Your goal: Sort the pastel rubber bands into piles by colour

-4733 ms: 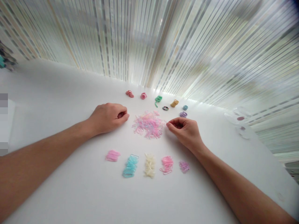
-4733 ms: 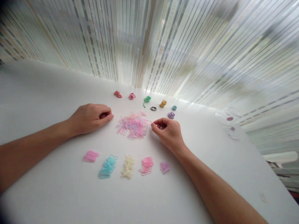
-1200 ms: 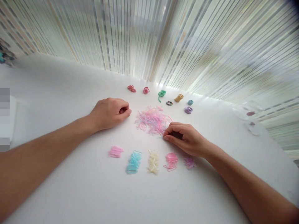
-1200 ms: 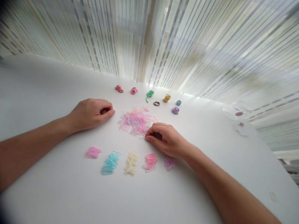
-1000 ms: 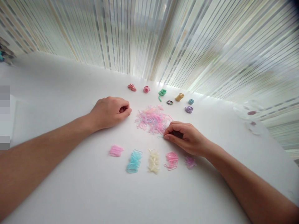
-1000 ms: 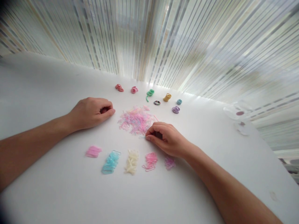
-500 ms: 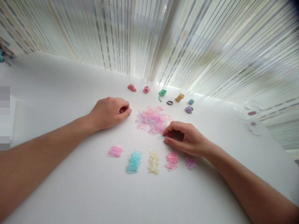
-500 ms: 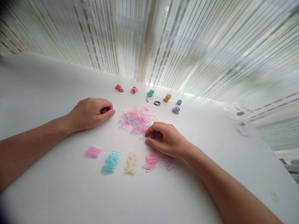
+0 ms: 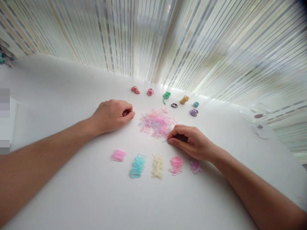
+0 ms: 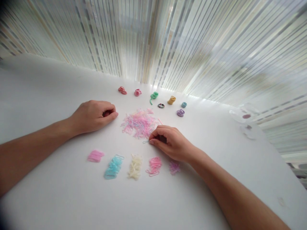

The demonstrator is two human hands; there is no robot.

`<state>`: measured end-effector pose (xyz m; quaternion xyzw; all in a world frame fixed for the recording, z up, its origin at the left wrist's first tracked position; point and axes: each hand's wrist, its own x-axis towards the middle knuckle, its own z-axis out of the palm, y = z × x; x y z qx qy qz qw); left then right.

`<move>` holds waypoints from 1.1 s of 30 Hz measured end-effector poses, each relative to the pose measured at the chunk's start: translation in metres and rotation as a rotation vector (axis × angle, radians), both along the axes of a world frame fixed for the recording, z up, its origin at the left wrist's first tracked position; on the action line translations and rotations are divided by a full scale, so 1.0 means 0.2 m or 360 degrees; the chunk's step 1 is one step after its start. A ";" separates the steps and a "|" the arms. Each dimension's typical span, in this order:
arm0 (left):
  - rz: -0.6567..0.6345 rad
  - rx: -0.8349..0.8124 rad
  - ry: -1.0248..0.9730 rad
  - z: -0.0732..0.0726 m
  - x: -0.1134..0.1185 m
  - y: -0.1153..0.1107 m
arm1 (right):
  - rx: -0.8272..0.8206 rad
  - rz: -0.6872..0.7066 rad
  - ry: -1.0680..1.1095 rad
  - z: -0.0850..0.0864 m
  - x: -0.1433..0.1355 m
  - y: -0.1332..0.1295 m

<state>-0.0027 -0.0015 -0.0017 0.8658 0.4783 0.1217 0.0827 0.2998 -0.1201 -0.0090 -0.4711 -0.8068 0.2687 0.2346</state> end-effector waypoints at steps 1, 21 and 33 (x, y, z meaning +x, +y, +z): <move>0.0004 0.0003 0.0001 0.00 0.00 0.00 | 0.0005 0.0003 0.0000 0.00 0.00 0.00; -0.0006 0.0015 -0.0055 -0.01 0.00 0.00 | -0.0160 -0.0147 0.0069 0.04 -0.01 -0.04; -0.0011 0.0030 -0.0042 0.00 0.00 -0.01 | 0.0018 -0.0097 0.0031 0.16 -0.16 -0.14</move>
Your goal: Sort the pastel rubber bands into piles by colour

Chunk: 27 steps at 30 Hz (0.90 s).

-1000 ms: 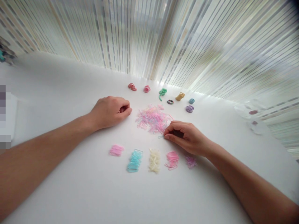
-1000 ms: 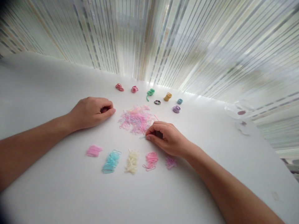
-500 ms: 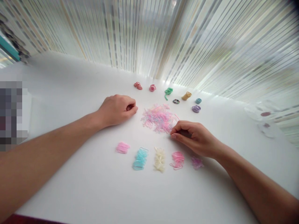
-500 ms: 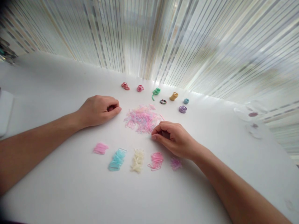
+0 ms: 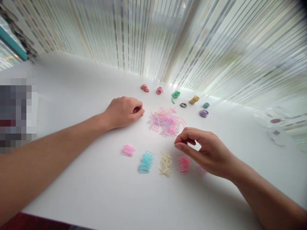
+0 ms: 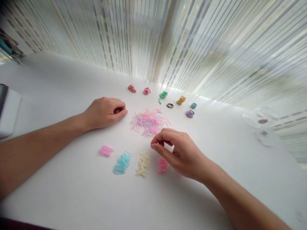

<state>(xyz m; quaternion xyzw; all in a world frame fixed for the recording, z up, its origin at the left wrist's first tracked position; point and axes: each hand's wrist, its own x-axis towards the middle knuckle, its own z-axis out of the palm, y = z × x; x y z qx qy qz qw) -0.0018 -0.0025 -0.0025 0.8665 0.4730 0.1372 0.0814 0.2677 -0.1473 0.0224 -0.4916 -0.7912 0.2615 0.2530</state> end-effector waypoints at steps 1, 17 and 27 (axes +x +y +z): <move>0.0002 0.0000 0.0005 0.00 0.00 0.00 | 0.0010 -0.0005 0.0002 0.01 -0.01 -0.01; -0.0009 0.0013 -0.0026 0.00 0.00 0.00 | 0.0102 0.0072 -0.0010 0.04 -0.19 -0.10; -0.0005 0.0056 0.0022 -0.01 0.01 0.00 | 0.0098 -0.0066 -0.0041 -0.03 -0.23 -0.07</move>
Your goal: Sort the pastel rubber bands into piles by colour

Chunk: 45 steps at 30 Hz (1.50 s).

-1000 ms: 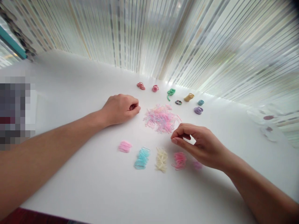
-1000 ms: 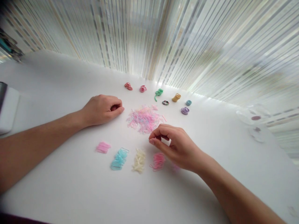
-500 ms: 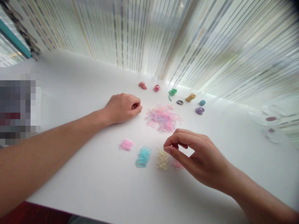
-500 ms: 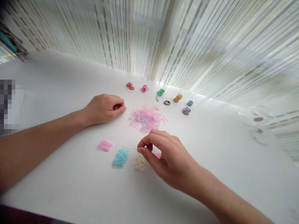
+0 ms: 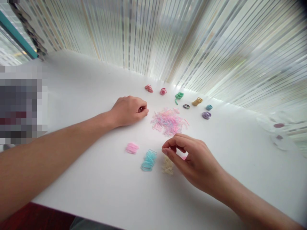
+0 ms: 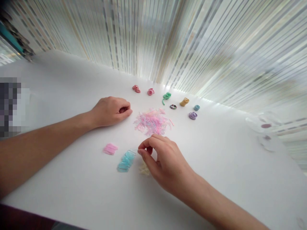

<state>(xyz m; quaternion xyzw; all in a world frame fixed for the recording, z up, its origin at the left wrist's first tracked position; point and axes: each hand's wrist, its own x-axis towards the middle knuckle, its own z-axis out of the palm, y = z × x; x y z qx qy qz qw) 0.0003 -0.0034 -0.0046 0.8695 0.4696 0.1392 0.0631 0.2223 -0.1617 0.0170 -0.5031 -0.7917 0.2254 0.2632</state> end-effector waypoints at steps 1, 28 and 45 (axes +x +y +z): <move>-0.0002 0.0002 0.0002 0.00 0.00 0.00 | -0.0006 -0.0007 -0.0005 -0.01 0.00 0.00; 0.0011 0.0001 0.0027 0.00 0.00 0.00 | -0.0005 0.0038 -0.0116 -0.07 -0.06 0.02; -0.0008 -0.0064 -0.0060 0.00 -0.01 0.01 | 0.0115 -0.0309 -0.0060 0.03 0.13 0.09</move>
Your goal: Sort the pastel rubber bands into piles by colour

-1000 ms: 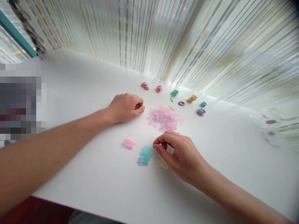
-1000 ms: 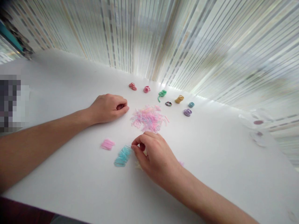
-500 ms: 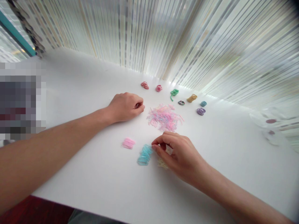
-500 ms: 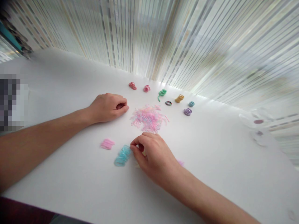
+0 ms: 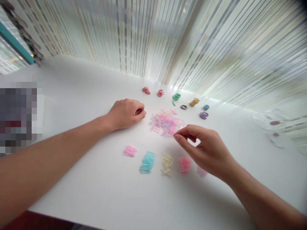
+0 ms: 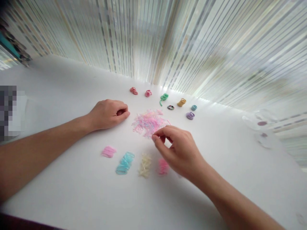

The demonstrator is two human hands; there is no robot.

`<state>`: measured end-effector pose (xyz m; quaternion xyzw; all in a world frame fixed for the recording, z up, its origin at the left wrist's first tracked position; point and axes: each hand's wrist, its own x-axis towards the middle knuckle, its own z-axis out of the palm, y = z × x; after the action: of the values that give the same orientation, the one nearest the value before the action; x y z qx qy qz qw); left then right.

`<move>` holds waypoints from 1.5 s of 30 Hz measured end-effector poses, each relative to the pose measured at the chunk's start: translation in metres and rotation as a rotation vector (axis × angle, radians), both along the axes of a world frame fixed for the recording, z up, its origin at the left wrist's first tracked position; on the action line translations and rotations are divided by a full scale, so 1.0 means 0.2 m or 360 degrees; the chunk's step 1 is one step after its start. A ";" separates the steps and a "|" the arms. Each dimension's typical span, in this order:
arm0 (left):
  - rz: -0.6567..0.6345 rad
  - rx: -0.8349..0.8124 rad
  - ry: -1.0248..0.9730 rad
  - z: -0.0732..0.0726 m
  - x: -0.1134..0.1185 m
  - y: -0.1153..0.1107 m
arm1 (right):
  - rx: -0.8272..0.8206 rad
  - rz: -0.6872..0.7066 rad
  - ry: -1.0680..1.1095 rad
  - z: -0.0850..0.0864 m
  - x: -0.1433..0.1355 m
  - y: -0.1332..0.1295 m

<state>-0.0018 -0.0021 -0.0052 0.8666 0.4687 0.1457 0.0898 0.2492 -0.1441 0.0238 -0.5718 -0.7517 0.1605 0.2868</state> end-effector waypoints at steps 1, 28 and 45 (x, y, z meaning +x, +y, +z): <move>-0.0005 -0.0003 0.0002 0.00 0.00 0.00 | 0.0057 -0.0116 0.0008 0.00 0.05 0.03; 0.0044 -0.0038 0.0162 0.02 -0.03 0.03 | -0.0091 -0.0480 0.0314 -0.22 0.37 0.23; 0.0055 0.0012 0.0192 0.03 -0.02 0.03 | 0.0147 -0.0372 -0.0063 -0.23 0.35 0.22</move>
<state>-0.0059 0.0032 0.0008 0.8658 0.4877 0.0966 0.0556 0.3188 -0.0996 -0.0218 -0.6447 -0.6921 0.0799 0.3146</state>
